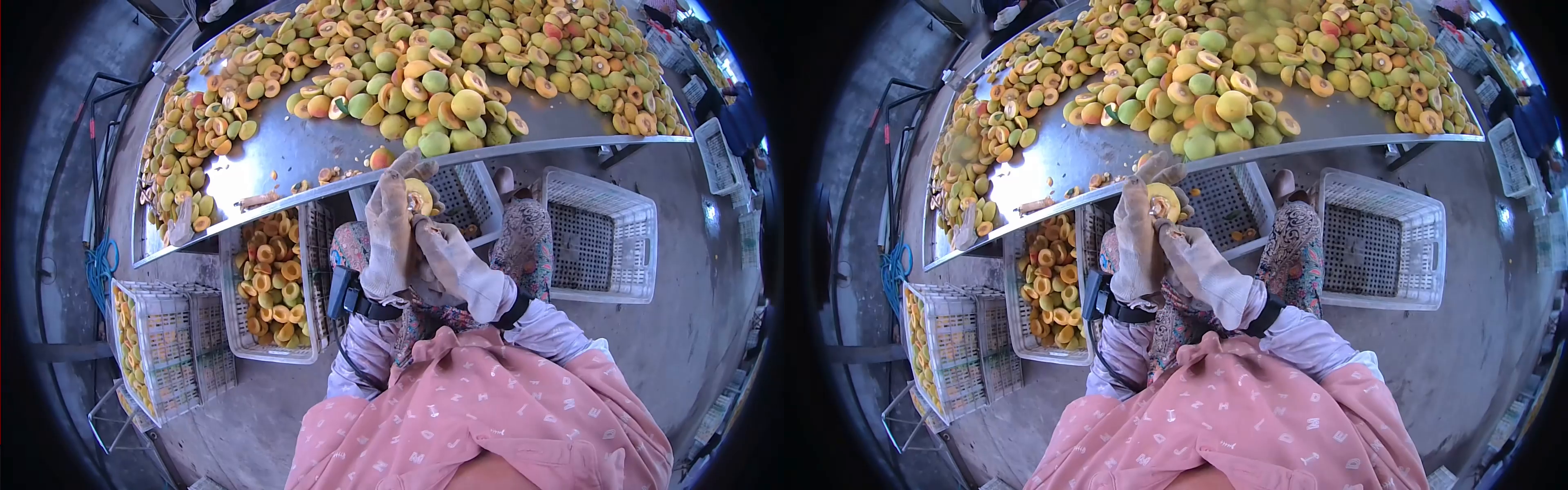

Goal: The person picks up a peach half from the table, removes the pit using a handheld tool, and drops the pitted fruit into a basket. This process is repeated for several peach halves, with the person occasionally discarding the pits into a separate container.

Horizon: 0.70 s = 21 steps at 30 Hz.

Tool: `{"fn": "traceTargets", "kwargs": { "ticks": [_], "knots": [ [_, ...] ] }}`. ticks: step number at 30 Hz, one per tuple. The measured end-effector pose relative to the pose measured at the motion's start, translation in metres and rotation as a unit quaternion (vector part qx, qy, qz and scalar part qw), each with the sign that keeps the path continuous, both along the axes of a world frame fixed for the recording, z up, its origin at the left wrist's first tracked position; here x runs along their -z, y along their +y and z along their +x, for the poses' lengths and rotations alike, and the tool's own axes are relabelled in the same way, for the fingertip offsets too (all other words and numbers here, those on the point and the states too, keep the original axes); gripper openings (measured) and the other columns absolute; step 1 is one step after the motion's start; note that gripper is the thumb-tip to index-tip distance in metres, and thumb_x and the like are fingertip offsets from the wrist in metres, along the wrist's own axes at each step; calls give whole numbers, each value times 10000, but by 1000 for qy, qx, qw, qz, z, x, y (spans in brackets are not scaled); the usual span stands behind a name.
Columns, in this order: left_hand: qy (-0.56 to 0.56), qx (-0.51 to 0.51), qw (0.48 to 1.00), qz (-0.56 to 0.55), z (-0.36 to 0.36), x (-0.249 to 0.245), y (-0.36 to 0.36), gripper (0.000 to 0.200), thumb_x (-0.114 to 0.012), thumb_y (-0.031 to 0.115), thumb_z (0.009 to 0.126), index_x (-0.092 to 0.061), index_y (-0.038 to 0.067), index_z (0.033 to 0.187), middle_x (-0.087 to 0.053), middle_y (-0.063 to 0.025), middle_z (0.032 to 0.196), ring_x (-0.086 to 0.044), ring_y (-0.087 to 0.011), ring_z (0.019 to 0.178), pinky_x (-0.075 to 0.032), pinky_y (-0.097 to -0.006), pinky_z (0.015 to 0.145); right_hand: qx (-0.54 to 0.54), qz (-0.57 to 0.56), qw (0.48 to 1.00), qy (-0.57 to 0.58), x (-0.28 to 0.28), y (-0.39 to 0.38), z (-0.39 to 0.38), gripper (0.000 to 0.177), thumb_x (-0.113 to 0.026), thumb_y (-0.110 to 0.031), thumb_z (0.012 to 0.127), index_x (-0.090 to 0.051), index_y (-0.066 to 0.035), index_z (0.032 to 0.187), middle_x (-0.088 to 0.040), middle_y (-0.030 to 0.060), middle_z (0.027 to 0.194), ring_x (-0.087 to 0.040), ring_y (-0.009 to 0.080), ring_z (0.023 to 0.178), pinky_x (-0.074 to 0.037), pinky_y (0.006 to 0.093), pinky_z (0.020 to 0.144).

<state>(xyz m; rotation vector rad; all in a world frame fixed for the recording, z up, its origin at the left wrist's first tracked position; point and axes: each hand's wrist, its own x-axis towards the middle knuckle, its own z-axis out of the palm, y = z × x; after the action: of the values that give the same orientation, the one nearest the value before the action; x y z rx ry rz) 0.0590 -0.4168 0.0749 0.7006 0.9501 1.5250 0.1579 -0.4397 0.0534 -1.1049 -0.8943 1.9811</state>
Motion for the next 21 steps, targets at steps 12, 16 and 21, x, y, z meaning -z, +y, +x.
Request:
{"fn": "traceTargets", "kwargs": {
  "ticks": [12,16,21],
  "knots": [
    [19,10,993,-116,-7,-13,3,406,-510,379,987,-623,-11,1005,-664,-119,836,-630,-183,656,-540,-296,596,-150,-132,977,80,-32,4,21,540,-376,-632,958,-456,-156,714,-366,-60,502,-310,71,372,-258,251,351],
    [-28,103,990,-91,-16,-8,6,526,-452,495,979,-620,-2,954,-660,-112,808,-618,-176,637,-525,-287,568,-219,-224,939,143,-35,9,20,582,-315,-712,922,-464,-180,737,-308,-72,486,-247,64,357,-230,244,336],
    [-224,38,974,-1,-11,14,7,435,-416,443,999,-513,25,1071,-604,-105,906,-586,-157,741,-494,-254,608,-252,-267,866,340,-4,16,12,580,-327,-693,924,-497,-166,755,-312,-67,466,-226,55,326,-203,229,287]
  ]
}}
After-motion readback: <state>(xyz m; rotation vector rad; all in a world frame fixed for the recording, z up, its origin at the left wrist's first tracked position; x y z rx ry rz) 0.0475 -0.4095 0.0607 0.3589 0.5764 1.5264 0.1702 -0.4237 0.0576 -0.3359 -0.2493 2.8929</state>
